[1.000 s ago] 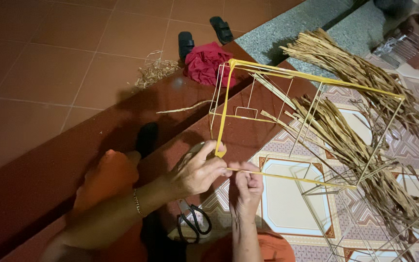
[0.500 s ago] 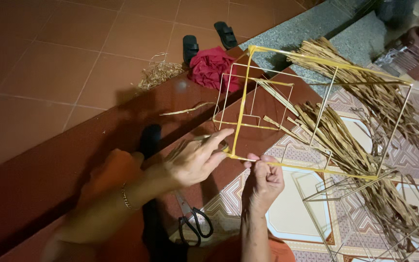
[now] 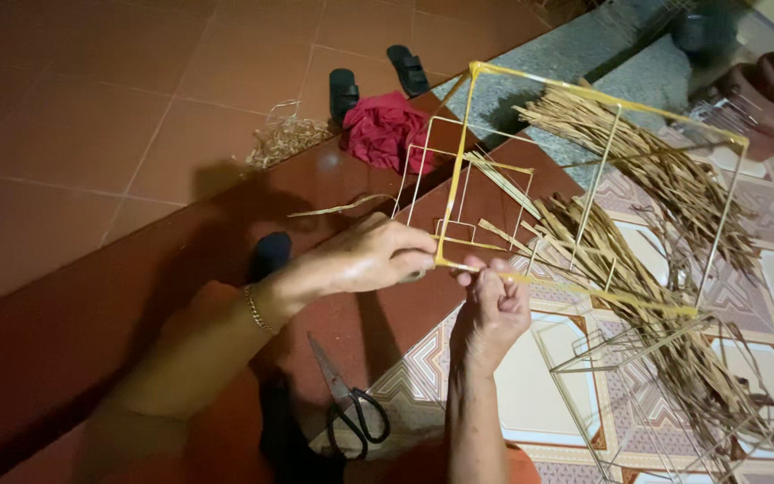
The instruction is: The person assembles a rectangular bamboo frame by hand, using tape to secure joints and scissors to trim excess material. They repeatedly adjust the frame's shape and reinforce corners while sitting on the floor.
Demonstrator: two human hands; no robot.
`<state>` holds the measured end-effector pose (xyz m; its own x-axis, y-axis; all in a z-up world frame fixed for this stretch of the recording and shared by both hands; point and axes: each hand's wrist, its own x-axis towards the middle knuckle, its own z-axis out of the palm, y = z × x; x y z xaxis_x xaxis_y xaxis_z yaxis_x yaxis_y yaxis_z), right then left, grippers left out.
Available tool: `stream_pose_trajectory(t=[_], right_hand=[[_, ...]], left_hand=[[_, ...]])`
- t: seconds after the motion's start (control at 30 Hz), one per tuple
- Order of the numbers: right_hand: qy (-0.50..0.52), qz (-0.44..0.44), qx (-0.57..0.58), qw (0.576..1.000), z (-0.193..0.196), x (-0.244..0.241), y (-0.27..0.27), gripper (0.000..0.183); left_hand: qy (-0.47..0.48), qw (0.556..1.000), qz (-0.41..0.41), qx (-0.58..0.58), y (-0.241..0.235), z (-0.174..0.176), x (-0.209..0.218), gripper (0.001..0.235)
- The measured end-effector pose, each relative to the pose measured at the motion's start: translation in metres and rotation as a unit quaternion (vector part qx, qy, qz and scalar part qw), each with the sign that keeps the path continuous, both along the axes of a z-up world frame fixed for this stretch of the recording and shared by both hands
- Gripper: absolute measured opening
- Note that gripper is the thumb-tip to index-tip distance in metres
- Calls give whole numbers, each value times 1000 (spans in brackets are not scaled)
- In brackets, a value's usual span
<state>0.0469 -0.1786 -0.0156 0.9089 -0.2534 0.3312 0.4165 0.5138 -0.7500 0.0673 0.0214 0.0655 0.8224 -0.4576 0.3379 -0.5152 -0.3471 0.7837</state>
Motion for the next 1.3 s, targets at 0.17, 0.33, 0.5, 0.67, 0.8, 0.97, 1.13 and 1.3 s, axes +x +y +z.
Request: stream_pose_trajectory(t=[0.17,0.33,0.5,0.67,0.8,0.97,1.13,1.3], right_hand=[[0,-17,-57,998,33,25,-13,11],[-17,32,-59,998,69,57,-25,15],[-9,107,-1,994,89,66,-27,16],[17,138,-34,990,81,70,-18,16],[13,86,-73,994,67,74,-14,17],[10,65,-101,993,75,66,-12,12],[39,92,-170,980,73,38,-28,11],[98,23,-240,965,-15,-28,-29,17]], left_hand=[[-69,998,-1,11,-1,15,16,21],[-166,986,-18,-17,-12,31,46,22],[-105,991,-9,-88,-22,26,66,14],[36,991,-12,-126,-25,18,74,15],[76,979,-22,-189,-20,12,70,17],[101,982,-7,-160,-17,14,67,14],[101,979,-30,-177,-16,-9,77,17],[-27,956,-88,-277,-36,-28,98,15]])
